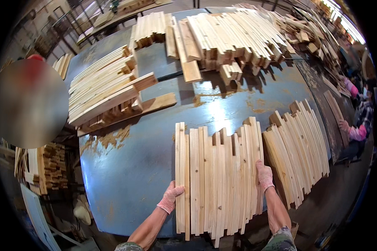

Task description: The person repeatedly picks up stacks of light-colored wooden planks from a conveyor belt and places them onto a metal table. They align and arrange the planks into neat piles, occasionally moving between the conveyor and the table. Other workers are visible in the background handling similar materials.

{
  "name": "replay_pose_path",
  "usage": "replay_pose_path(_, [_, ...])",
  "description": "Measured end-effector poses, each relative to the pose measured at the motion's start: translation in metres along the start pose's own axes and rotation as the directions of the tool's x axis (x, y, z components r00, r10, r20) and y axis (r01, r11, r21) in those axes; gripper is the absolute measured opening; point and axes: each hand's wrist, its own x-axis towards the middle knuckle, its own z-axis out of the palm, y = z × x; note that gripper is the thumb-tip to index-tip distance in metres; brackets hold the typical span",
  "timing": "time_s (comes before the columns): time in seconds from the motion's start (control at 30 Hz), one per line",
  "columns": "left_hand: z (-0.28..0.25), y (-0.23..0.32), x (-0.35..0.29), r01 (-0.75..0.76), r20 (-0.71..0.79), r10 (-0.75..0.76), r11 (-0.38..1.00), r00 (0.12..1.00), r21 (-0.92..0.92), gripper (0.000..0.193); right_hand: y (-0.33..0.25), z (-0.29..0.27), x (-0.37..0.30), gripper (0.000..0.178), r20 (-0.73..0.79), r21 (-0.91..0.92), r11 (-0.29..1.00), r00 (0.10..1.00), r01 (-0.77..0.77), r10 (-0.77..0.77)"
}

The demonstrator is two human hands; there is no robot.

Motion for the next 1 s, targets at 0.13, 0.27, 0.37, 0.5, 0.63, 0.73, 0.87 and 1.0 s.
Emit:
replay_pose_path(0.13, [0.001, 0.021, -0.055, -0.024, -0.156, 0.041, 0.994, 0.987, 0.11, 0.086, -0.027, 0.009, -0.051, 0.071, 0.075, 0.138, 0.99, 0.997, -0.032, 0.022])
replay_pose_path(0.27, [-0.022, 0.052, -0.122, -0.097, -0.15, 0.13, 0.973, 0.98, 0.209, 0.083, -0.039, 0.038, -0.1, 0.058, 0.152, 0.49, 0.871, 0.982, 0.027, -0.115])
replay_pose_path(0.37, [-0.041, 0.064, -0.187, -0.255, -0.153, 0.281, 0.952, 0.947, 0.171, 0.079, -0.077, 0.044, -0.142, 0.069, 0.285, 0.609, 0.793, 0.927, 0.02, -0.243])
replay_pose_path(0.5, [-0.064, 0.085, -0.271, -0.448, -0.11, 0.443, 0.894, 0.89, -0.023, 0.082, -0.155, 0.037, -0.208, 0.08, 0.326, 0.638, 0.756, 0.84, 0.142, -0.433])
replay_pose_path(0.63, [-0.12, 0.102, -0.388, -0.643, -0.206, 0.623, 0.765, 0.754, -0.037, 0.089, -0.255, 0.067, -0.301, 0.065, 0.281, 0.547, 0.734, 0.738, 0.401, -0.613])
replay_pose_path(0.73, [-0.166, 0.091, -0.473, -0.776, -0.304, 0.747, 0.629, 0.591, 0.037, 0.089, -0.308, 0.104, -0.404, 0.054, 0.086, 0.671, 0.546, 0.678, 0.502, -0.73])
replay_pose_path(0.87, [-0.257, 0.089, -0.587, -0.885, -0.375, 0.83, 0.462, 0.413, 0.049, 0.084, -0.362, 0.166, -0.564, 0.055, 0.219, 0.562, 0.507, 0.474, 0.653, -0.853])
replay_pose_path(1.0, [-0.318, 0.06, -0.703, -0.92, -0.514, 0.826, 0.357, 0.232, 0.159, 0.081, -0.405, 0.242, -0.7, 0.056, 0.29, 0.59, 0.328, 0.185, 0.738, -0.939])
